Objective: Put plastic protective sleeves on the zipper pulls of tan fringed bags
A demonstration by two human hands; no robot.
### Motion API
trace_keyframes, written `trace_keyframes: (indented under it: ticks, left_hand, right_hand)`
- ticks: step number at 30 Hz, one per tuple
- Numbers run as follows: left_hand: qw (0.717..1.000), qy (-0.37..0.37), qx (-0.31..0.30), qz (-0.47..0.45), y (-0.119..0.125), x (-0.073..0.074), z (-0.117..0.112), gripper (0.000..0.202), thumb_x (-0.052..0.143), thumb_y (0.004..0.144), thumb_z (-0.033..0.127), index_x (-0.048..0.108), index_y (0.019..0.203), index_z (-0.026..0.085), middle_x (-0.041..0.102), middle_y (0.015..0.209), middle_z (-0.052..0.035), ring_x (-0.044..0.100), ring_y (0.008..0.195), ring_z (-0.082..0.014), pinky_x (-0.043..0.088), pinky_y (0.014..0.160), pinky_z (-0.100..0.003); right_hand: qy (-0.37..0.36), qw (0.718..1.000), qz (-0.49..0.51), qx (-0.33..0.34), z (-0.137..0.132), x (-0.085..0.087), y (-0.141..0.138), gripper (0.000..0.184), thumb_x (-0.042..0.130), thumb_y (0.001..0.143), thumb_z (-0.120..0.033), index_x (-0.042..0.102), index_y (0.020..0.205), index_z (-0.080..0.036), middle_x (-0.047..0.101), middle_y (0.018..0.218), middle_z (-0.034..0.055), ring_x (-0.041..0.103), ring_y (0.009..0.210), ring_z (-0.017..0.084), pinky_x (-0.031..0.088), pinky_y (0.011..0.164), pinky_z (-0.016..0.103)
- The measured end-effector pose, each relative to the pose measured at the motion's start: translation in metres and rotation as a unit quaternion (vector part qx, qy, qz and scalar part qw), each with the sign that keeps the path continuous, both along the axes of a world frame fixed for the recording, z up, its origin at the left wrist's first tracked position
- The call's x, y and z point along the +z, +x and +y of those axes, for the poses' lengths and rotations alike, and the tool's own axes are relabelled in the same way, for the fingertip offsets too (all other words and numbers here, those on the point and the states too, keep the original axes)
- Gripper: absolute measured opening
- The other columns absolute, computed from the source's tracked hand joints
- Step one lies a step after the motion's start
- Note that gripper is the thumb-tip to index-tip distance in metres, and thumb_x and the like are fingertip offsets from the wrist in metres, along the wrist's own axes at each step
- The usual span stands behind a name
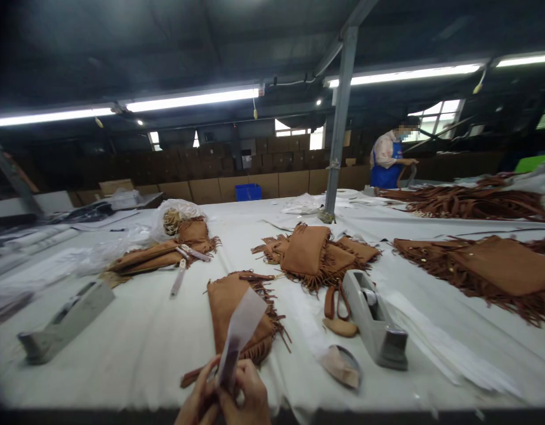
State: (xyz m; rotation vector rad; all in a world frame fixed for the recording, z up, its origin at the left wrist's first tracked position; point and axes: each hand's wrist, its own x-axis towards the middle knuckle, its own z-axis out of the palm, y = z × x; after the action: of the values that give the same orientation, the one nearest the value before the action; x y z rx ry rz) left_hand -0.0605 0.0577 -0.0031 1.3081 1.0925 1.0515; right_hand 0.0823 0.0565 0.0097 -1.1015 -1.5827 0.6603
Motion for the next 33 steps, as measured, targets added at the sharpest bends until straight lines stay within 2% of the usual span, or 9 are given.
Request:
trace_keyframes:
  ticks: [3,5,8,10,13,17,24,28,33]
  left_hand:
    - [0.986,-0.047,0.101,-0.123,-0.01,0.0,-0.009,0.065,0.066,0.07,0.059,0.05,0.122,0.024,0.064,0.117,-0.0113,0.066,0.089,-0.024,0.051,0.08,-0.035]
    - [0.965,-0.154,0.117,-0.178,-0.022,0.003,-0.021,0.057,0.059,0.072,0.067,0.058,0.101,0.019,0.069,0.097,-0.0101,0.066,0.072,-0.0191,0.052,0.069,-0.032]
    - [0.918,-0.318,-0.007,-0.236,-0.036,0.009,-0.043,0.067,0.043,0.075,0.077,0.06,0.078,0.013,0.066,0.068,-0.0082,0.063,0.057,-0.0165,0.048,0.057,-0.027]
    - [0.9,-0.35,-0.074,-0.248,-0.038,0.009,-0.054,0.064,0.051,0.073,0.074,0.061,0.08,0.011,0.067,0.066,-0.0094,0.064,0.056,-0.0169,0.048,0.055,-0.026]
    - [0.927,-0.316,-0.068,-0.192,-0.038,0.004,-0.062,0.049,0.071,0.067,0.057,0.06,0.078,0.011,0.065,0.058,-0.0053,0.057,0.044,-0.0116,0.04,0.045,-0.02]
    - [0.963,-0.249,-0.059,-0.087,-0.051,0.003,-0.064,0.042,0.069,0.072,0.053,0.061,0.081,0.013,0.062,0.055,-0.0003,0.049,0.04,-0.0072,0.031,0.041,-0.017]
    - [0.965,-0.229,-0.111,-0.053,-0.088,0.004,-0.073,0.039,0.065,0.076,0.051,0.065,0.085,0.013,0.063,0.065,-0.001,0.053,0.054,-0.0103,0.037,0.055,-0.021]
    - [0.975,-0.216,-0.057,-0.018,-0.086,-0.013,-0.073,0.042,0.067,0.071,0.053,0.063,0.086,0.014,0.063,0.069,0.0003,0.052,0.056,-0.0107,0.035,0.055,-0.021]
    - [0.984,-0.163,0.015,0.068,-0.073,-0.019,-0.057,0.051,0.047,0.081,0.063,0.059,0.069,0.014,0.054,0.057,0.0014,0.044,0.051,-0.0105,0.031,0.051,-0.022]
  right_hand:
    - [0.109,0.991,-0.077,-0.009,-0.001,-0.006,-0.003,0.016,0.055,0.086,-0.028,0.07,0.089,-0.027,0.067,0.077,0.0046,0.063,0.069,0.021,0.051,0.062,0.031]
    - [0.142,0.983,-0.112,0.01,-0.005,-0.015,-0.007,0.02,0.052,0.087,-0.025,0.07,0.094,-0.027,0.069,0.079,0.0069,0.064,0.071,0.023,0.051,0.064,0.035]
    - [0.193,0.965,-0.164,0.061,-0.015,-0.03,-0.014,0.025,0.049,0.087,-0.017,0.068,0.102,-0.023,0.071,0.086,0.0107,0.064,0.077,0.024,0.051,0.068,0.038]
    - [0.222,0.953,-0.186,0.09,-0.021,-0.035,-0.016,0.03,0.048,0.086,-0.011,0.065,0.109,-0.021,0.07,0.089,0.0114,0.064,0.079,0.022,0.053,0.07,0.037]
    - [0.21,0.947,-0.207,0.131,-0.019,-0.034,-0.007,0.045,0.043,0.082,-0.005,0.057,0.122,-0.019,0.066,0.107,0.0143,0.061,0.097,0.023,0.053,0.081,0.038]
    - [0.16,0.94,-0.283,0.103,0.006,-0.016,0.01,0.049,0.041,0.08,-0.005,0.057,0.125,-0.018,0.055,0.126,0.0161,0.051,0.114,0.027,0.045,0.092,0.045]
    - [0.084,0.902,-0.391,0.163,0.043,-0.005,-0.005,0.022,0.055,0.085,-0.017,0.067,0.101,-0.025,0.058,0.112,0.0091,0.051,0.096,0.022,0.041,0.08,0.034]
    - [0.066,0.899,-0.396,0.173,0.05,-0.005,-0.016,0.009,0.057,0.087,-0.023,0.064,0.092,-0.023,0.059,0.101,0.0067,0.05,0.091,0.021,0.037,0.075,0.032]
    - [0.054,0.903,-0.382,0.192,0.056,0.0,-0.016,0.006,0.061,0.086,-0.027,0.063,0.09,-0.023,0.058,0.1,0.0044,0.049,0.094,0.021,0.035,0.076,0.032]
